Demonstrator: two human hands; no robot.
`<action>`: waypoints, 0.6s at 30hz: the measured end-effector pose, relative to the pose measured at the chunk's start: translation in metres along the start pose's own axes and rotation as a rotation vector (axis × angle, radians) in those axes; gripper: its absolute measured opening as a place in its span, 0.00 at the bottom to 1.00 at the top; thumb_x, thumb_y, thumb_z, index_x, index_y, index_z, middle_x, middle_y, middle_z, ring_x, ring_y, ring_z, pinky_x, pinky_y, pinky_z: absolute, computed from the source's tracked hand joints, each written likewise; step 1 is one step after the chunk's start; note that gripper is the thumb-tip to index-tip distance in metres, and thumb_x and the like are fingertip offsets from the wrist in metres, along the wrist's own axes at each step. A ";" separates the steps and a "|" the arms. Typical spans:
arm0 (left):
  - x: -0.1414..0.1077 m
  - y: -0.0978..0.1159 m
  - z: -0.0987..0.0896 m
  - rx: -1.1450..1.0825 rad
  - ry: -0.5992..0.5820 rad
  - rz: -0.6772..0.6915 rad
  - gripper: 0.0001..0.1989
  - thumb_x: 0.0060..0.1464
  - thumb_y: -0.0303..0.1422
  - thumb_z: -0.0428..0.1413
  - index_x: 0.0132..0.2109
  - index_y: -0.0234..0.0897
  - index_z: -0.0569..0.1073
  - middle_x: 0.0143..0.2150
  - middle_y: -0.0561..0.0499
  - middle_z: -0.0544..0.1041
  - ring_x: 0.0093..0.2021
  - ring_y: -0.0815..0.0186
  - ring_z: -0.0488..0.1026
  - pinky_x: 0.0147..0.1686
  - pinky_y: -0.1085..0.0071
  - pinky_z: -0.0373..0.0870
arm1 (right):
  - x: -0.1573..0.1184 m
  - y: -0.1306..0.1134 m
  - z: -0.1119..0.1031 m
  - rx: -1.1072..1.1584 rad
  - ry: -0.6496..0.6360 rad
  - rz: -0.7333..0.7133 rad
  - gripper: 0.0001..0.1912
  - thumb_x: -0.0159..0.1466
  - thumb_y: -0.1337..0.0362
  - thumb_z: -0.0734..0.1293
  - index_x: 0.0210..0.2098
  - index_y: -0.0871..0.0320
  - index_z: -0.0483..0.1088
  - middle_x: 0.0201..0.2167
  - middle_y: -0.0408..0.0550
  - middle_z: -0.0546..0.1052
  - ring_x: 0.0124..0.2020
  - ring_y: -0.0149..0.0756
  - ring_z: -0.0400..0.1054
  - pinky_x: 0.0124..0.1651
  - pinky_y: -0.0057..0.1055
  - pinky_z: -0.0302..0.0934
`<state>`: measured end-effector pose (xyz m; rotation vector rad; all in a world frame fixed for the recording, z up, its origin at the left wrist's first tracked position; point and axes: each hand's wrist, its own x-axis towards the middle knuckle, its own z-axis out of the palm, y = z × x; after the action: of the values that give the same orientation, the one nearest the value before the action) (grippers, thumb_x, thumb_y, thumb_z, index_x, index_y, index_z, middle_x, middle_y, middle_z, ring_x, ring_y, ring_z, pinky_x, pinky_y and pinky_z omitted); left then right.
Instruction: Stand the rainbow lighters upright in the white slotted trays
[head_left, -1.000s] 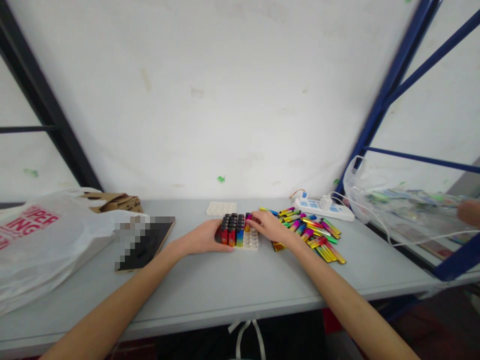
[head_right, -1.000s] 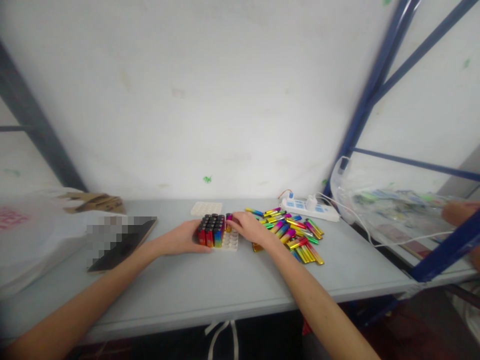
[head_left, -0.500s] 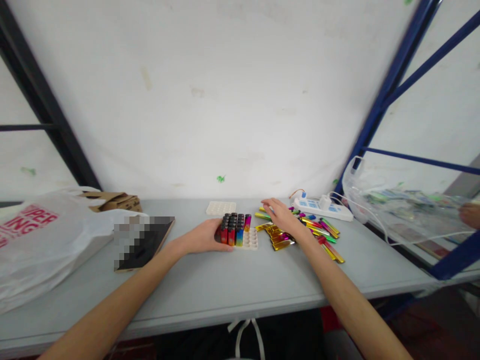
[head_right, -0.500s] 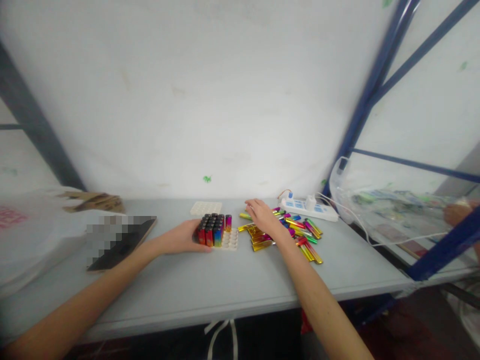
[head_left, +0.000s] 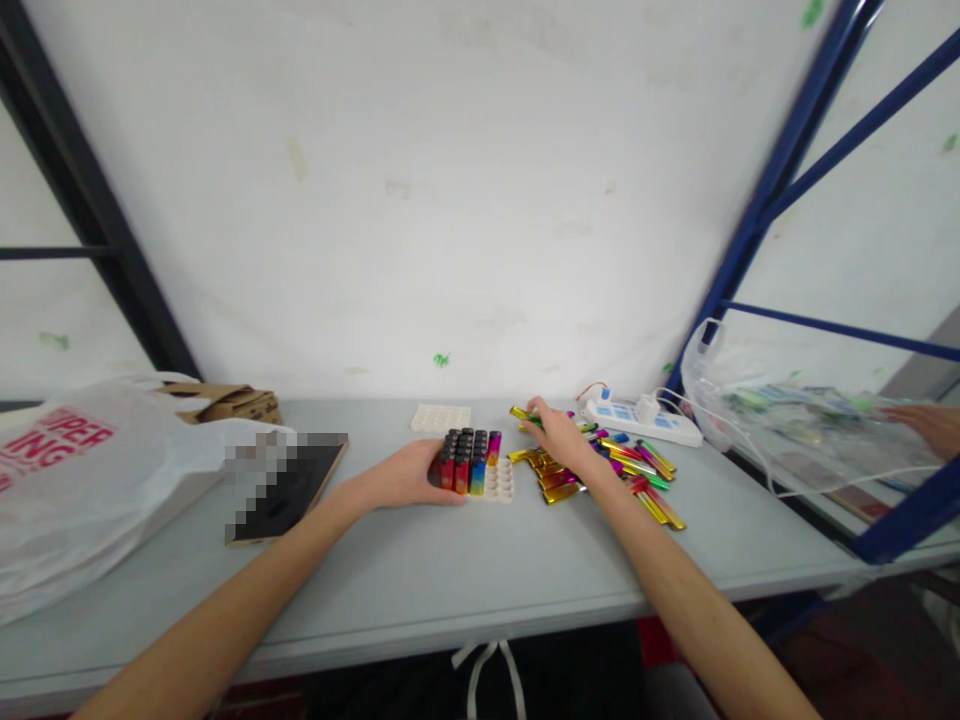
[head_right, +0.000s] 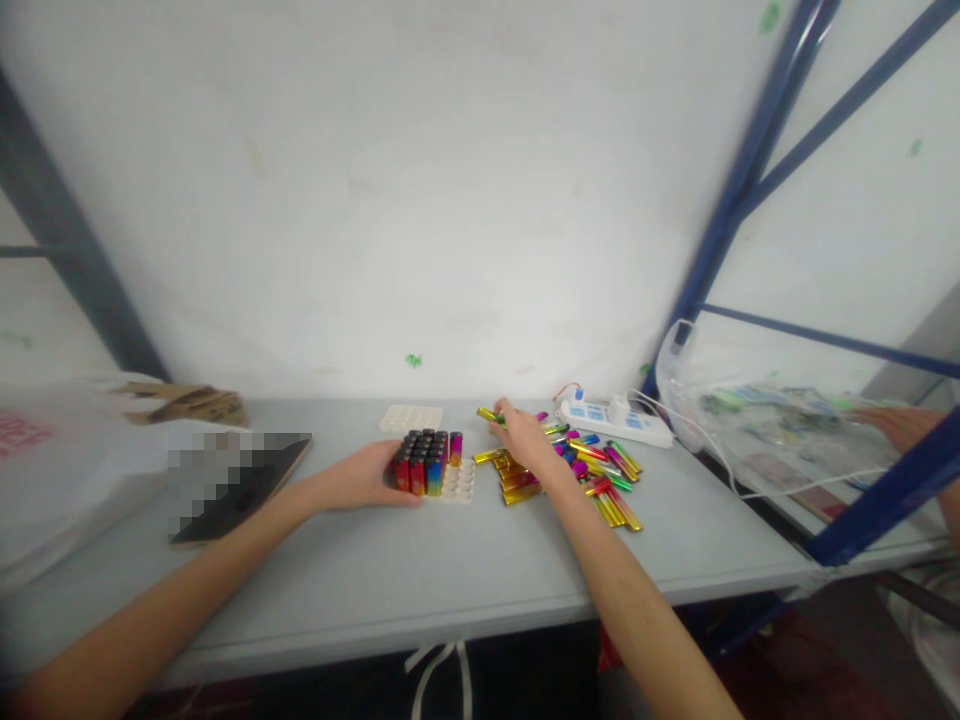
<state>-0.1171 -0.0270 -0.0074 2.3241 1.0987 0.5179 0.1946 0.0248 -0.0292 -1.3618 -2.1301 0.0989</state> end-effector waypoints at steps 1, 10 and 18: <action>0.000 0.000 0.000 0.001 -0.002 0.002 0.33 0.44 0.53 0.68 0.52 0.39 0.74 0.49 0.48 0.82 0.48 0.51 0.78 0.47 0.62 0.74 | -0.001 -0.003 -0.002 0.091 0.024 0.011 0.13 0.72 0.57 0.63 0.52 0.55 0.71 0.33 0.47 0.80 0.33 0.40 0.72 0.40 0.34 0.63; 0.000 0.001 0.000 0.004 -0.001 0.005 0.34 0.44 0.51 0.68 0.55 0.38 0.74 0.52 0.46 0.81 0.50 0.49 0.77 0.50 0.61 0.73 | 0.003 -0.030 0.002 0.741 0.113 0.133 0.23 0.61 0.43 0.71 0.38 0.59 0.76 0.22 0.40 0.70 0.23 0.32 0.62 0.30 0.30 0.58; 0.000 -0.002 0.000 0.032 0.011 0.013 0.34 0.44 0.50 0.69 0.55 0.38 0.74 0.51 0.47 0.81 0.50 0.50 0.78 0.51 0.61 0.73 | -0.002 -0.047 0.006 1.026 -0.009 0.069 0.25 0.67 0.39 0.63 0.33 0.56 0.67 0.27 0.42 0.72 0.28 0.33 0.68 0.35 0.30 0.64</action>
<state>-0.1182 -0.0255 -0.0087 2.3600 1.1048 0.5229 0.1539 0.0026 -0.0175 -0.7839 -1.6025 1.0560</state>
